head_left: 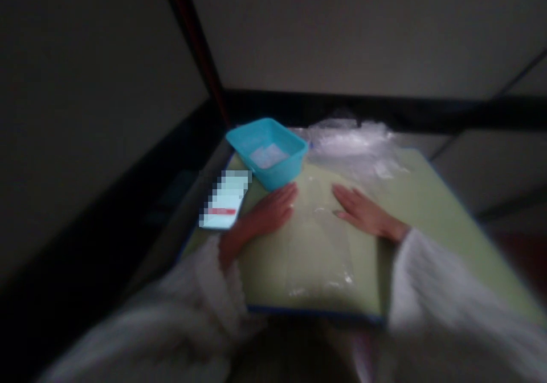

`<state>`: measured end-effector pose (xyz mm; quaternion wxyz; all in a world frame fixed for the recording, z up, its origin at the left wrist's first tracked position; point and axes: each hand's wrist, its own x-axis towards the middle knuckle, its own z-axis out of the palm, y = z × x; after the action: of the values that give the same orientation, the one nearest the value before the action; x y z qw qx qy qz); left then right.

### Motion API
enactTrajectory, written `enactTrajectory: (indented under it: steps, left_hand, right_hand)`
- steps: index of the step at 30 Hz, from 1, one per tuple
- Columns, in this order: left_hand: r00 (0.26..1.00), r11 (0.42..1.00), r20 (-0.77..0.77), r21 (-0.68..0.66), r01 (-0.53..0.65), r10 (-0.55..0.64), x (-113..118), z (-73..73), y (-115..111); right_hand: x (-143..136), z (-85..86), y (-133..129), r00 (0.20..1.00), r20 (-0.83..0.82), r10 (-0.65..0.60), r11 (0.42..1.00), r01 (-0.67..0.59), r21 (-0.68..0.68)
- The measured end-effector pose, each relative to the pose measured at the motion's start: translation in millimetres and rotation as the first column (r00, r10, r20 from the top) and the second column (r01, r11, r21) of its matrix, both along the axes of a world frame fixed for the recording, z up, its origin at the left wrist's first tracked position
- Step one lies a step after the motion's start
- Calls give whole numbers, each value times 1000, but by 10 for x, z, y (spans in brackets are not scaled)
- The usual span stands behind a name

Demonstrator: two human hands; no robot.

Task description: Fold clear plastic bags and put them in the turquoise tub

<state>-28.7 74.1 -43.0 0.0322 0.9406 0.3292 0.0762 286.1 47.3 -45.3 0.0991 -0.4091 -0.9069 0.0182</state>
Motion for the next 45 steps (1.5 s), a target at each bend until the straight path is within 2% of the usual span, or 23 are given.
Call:
enactTrajectory:
  steps: [3,7,10,14,18,23,31,38,41,45]
  left_hand:
    - [1000,1000,13,2,5,-5,-1,26,-4]
    - [994,999,100,30,42,-45,47,119,-105]
    - [983,991,124,12,133,-133,142,189,-250]
    - [968,971,110,-49,232,-226,264,186,-380]
    - [969,969,97,-76,237,-229,307,132,-376]
    - [966,965,82,-76,252,-246,305,129,-361]
    - [965,971,131,-54,235,-226,257,112,-361]
    - [946,961,211,-79,266,-244,265,202,-382]
    - [936,949,226,-102,300,-271,268,220,-397]
    - [928,934,229,-140,329,-293,268,201,-406]
  right_hand:
    - [-4,18,-6,1000,-7,-9,1000,9,-3]
    - [-85,129,-61,999,-38,12,1000,-12,-7]
    - [-190,182,-133,995,-60,76,997,-77,-13]
    - [-267,120,-190,994,-34,100,995,-100,-11]
    - [-252,39,-189,997,-12,77,997,-77,-3]
    - [-240,25,-181,997,19,70,997,-71,5]
    - [-256,150,-254,994,-27,101,995,-102,-12]
    - [-271,283,-393,994,-32,102,994,-103,-40]
    - [-315,286,-462,988,-54,142,989,-144,-40]
    - [-378,206,-547,980,-92,176,983,-180,-35]
